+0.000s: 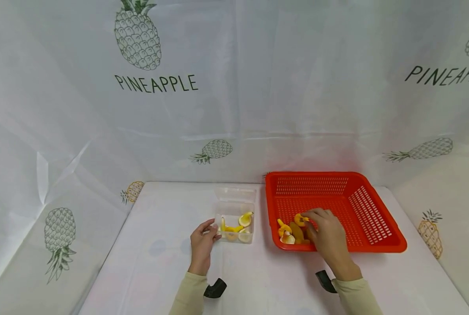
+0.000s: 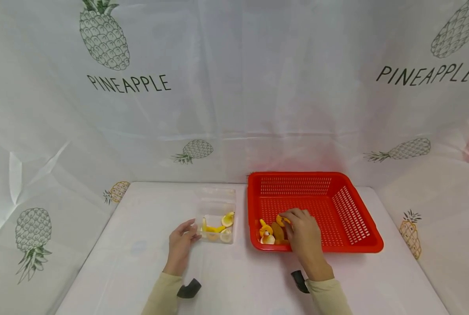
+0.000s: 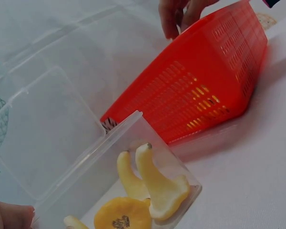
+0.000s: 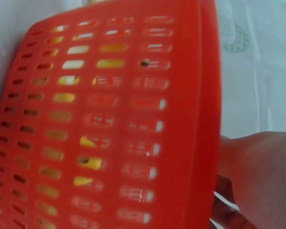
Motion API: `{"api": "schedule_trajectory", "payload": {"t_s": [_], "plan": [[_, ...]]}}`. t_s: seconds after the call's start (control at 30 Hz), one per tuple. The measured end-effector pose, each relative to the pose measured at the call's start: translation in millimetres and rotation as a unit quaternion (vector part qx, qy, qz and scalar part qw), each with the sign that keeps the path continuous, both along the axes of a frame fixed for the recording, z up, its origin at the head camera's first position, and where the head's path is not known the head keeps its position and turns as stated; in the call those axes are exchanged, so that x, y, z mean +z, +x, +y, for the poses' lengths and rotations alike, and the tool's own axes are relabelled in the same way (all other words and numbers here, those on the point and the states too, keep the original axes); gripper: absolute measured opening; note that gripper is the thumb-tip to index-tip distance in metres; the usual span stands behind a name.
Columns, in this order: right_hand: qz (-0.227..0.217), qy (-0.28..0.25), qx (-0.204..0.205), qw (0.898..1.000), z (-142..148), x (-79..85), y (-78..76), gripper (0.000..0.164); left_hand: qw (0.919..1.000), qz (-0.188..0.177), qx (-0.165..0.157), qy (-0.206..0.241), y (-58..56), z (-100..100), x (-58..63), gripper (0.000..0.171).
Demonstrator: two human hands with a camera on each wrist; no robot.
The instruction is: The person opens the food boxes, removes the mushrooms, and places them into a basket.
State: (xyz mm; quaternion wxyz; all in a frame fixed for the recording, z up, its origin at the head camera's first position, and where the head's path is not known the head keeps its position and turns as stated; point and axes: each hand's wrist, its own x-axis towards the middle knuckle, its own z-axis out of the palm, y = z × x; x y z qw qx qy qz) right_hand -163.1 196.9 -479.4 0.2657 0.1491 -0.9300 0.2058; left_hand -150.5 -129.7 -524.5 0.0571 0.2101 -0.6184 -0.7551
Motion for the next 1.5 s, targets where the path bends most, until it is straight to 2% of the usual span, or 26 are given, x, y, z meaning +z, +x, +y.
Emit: {"api": "schedule_trajectory", "payload": {"t_s": [0.23,0.53,0.8,1.0,1.13,1.33,1.5], "plan": [[0.018,-0.005,0.039,0.999,-21.3,4.2,-1.0,0.030,1.0000,0.001,0.001,0.001,-0.5,-0.9,-2.4,0.035],[0.046,0.010,0.118,0.992,-65.9,13.2,-10.6,0.032,1.0000,0.001,0.001,0.003,-1.6,-0.5,-3.3,0.035],[0.009,0.038,0.160,0.986,-99.1,17.0,-18.1,0.033,1.0000,0.004,0.002,-0.002,-0.4,-0.2,-2.0,0.036],[-0.041,0.049,0.154,0.986,-118.9,9.0,-25.1,0.032,1.0000,0.006,0.000,0.001,-1.0,-0.4,-1.7,0.035],[-0.060,0.077,0.144,0.985,-128.0,2.9,-28.9,0.034,1.0000,0.002,-0.002,0.000,-1.1,-0.5,-1.4,0.035],[-0.076,0.083,0.148,0.983,-135.3,-4.3,-33.2,0.036,1.0000,0.003,0.000,-0.001,-1.6,-0.8,-1.6,0.035],[-0.070,0.113,0.137,0.982,-140.0,-10.6,-37.3,0.029,1.0000,0.008,0.002,0.004,-1.9,-1.1,-2.6,0.035]]}}
